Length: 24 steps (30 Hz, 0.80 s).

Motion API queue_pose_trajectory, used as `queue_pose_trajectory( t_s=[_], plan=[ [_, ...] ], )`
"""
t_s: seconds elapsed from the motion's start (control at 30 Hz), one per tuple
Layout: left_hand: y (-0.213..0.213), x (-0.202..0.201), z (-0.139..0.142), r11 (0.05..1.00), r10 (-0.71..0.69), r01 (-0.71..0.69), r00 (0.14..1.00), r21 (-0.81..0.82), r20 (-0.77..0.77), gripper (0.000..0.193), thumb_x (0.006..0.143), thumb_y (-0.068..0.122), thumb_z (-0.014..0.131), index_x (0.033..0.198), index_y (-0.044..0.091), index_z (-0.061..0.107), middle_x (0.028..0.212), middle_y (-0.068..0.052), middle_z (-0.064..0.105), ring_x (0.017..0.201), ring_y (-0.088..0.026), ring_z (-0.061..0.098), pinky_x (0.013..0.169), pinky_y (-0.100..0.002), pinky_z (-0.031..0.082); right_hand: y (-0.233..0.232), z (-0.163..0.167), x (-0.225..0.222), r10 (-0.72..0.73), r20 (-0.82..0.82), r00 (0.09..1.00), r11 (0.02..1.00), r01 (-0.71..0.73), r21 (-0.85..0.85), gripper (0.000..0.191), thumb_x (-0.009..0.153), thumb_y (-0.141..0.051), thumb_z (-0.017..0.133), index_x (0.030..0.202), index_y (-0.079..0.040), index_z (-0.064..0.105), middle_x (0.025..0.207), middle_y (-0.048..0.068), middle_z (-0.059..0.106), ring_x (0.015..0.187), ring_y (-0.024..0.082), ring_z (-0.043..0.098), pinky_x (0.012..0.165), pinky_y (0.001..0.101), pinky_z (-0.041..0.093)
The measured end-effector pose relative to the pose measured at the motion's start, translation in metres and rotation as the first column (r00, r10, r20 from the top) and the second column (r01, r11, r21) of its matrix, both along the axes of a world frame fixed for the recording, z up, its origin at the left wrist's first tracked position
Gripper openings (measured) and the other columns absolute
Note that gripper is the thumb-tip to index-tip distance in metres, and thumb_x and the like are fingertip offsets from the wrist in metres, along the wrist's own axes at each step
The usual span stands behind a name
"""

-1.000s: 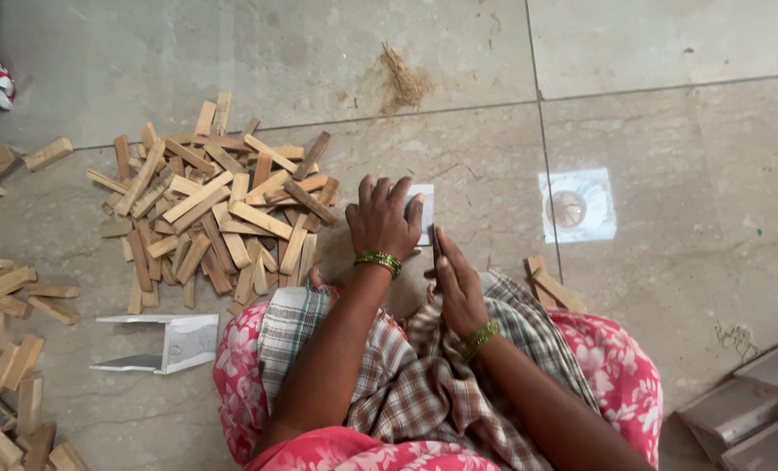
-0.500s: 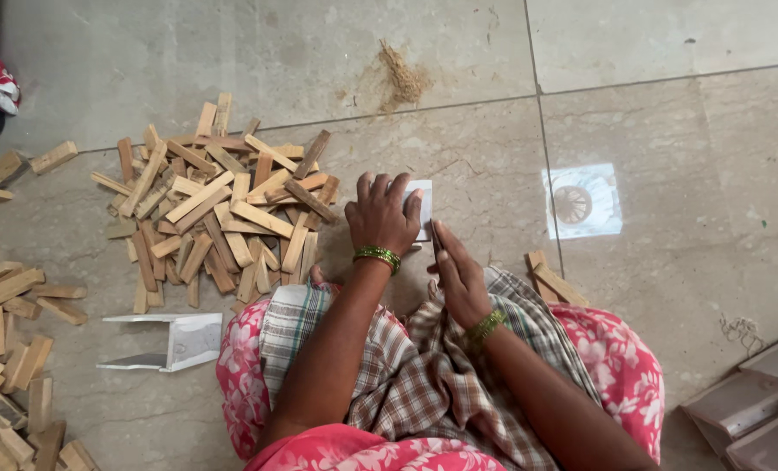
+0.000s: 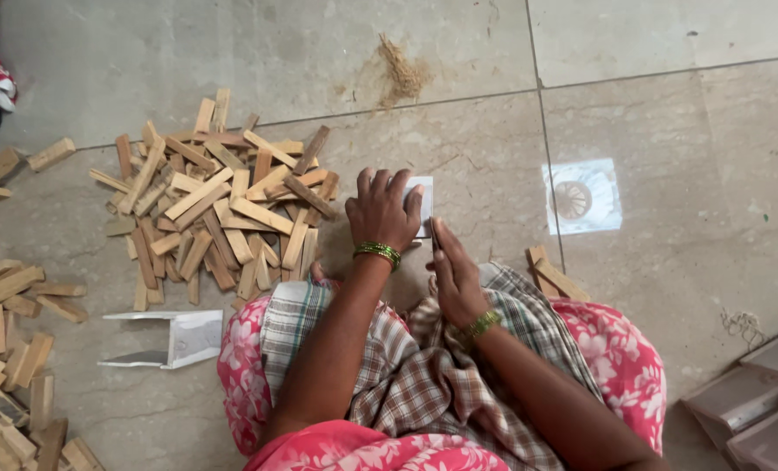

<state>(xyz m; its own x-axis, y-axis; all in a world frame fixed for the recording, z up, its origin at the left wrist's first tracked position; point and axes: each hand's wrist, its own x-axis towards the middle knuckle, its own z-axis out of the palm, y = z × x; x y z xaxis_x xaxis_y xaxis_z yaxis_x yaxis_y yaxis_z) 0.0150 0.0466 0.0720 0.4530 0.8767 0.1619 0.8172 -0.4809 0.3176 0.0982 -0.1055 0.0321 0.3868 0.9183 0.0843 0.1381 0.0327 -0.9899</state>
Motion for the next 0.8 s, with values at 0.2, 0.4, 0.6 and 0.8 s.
queue_pose_trajectory(
  t_s=[0.2,0.4,0.6,0.8],
  plan=[
    [0.004,-0.004,-0.007,0.993,-0.087,0.087,0.996,0.085,-0.002,0.038,0.092,0.046,0.063,0.122,0.024,0.068,0.124,-0.002,0.063,0.133,-0.033,0.046,0.087,-0.060,0.046,0.069,-0.011,0.053,-0.067,-0.460,0.885,0.988,-0.006,-0.154,0.052,0.108,-0.026,0.044,0.158,-0.011,0.047,0.132,0.021,0.062,0.083,0.017,0.065,0.066,0.0277,0.053],
    [0.035,-0.018,-0.019,0.807,-0.584,0.580,0.812,0.111,0.002,0.042,0.099,0.048,0.063,0.139,0.036,0.062,0.155,-0.003,0.052,0.152,-0.029,0.035,0.115,-0.063,0.037,0.046,-0.019,0.093,-0.209,-0.641,0.738,0.978,0.142,-0.156,0.058,0.100,-0.031,0.047,0.155,-0.015,0.044,0.136,0.011,0.063,0.082,0.017,0.069,0.063,0.0275,0.055],
    [0.020,-0.011,-0.011,0.958,-0.191,0.223,0.966,0.182,-0.176,0.075,0.095,0.049,0.059,0.160,0.027,0.029,0.165,-0.012,0.029,0.153,-0.032,0.024,0.112,-0.078,0.021,0.048,-0.027,0.062,-0.081,-0.347,0.934,0.976,0.003,-0.220,0.055,0.106,-0.031,0.044,0.158,-0.014,0.044,0.128,0.010,0.066,0.080,0.012,0.065,0.061,0.0258,0.051],
    [-0.015,0.003,-0.015,0.980,0.085,-0.094,0.995,-0.174,-0.057,0.069,0.099,0.043,0.052,0.159,0.020,0.027,0.161,-0.010,0.035,0.151,-0.035,0.029,0.101,-0.076,0.036,0.001,-0.003,-0.010,0.011,-0.131,0.991,0.993,-0.026,-0.111,0.053,0.107,-0.027,0.043,0.157,-0.009,0.039,0.144,0.010,0.053,0.086,0.013,0.063,0.068,0.0244,0.055]
  ],
)
